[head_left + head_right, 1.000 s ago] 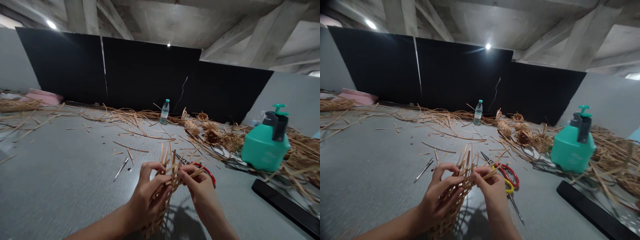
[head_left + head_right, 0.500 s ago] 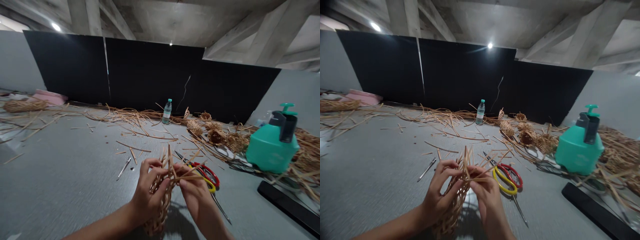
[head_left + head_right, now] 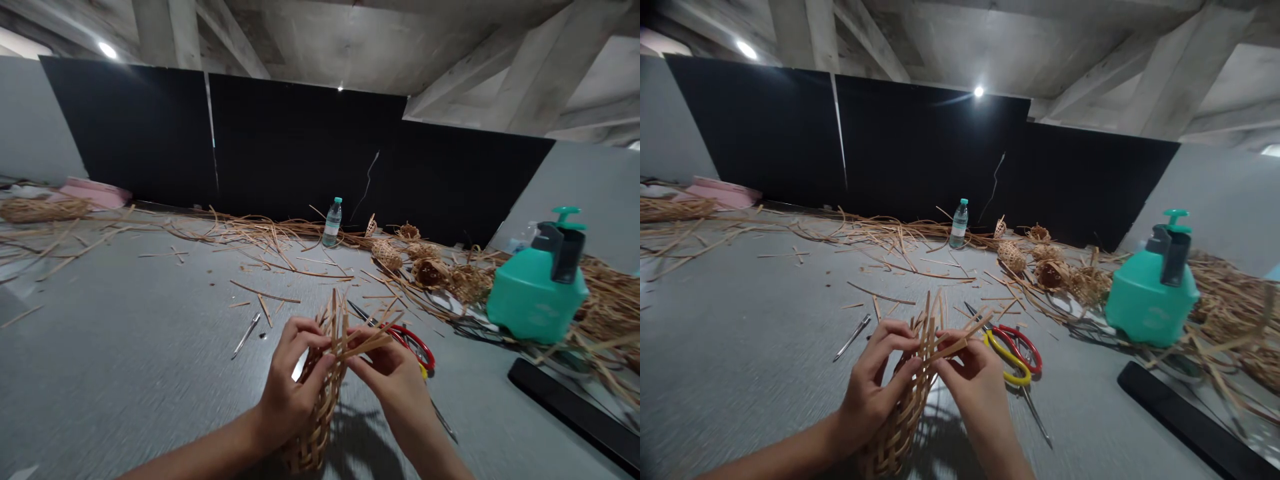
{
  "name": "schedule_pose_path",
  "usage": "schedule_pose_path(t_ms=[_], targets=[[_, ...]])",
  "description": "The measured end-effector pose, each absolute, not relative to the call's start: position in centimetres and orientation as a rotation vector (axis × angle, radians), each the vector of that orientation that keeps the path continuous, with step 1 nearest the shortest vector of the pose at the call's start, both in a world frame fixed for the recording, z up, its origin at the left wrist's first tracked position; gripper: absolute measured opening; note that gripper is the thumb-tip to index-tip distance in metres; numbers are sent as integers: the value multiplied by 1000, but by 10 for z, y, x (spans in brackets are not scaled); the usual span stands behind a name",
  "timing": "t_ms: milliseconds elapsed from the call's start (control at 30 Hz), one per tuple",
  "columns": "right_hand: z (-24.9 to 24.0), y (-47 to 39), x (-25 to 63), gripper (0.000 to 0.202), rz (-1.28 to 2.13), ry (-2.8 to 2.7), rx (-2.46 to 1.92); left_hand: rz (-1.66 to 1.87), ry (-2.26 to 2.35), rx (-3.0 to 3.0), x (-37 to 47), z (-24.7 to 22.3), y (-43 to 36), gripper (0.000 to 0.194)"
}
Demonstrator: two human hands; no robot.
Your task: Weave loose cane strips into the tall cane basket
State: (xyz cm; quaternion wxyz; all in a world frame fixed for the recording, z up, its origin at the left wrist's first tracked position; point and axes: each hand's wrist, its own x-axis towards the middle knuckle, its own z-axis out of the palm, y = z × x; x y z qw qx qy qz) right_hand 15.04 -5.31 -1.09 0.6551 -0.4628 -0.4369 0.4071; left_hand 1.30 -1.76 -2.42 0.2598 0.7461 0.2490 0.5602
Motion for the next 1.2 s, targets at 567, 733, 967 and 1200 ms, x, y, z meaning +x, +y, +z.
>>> schedule_pose_path(t_ms=[567, 733, 967, 1200], targets=[[-17, -51, 149, 14, 842, -1140, -1099, 1268, 897, 1969, 15, -29, -26, 45], [-22, -51, 147, 14, 724, -1052, -1115, 971, 929, 1988, 17, -35, -30, 55], [-26, -53, 143, 17, 471, -1146, -1206, 950, 953, 2117, 14, -36, -22, 59], [-38, -54, 126, 14, 549, -1136, -1378, 940, 1152, 2103, 17, -38, -18, 69]])
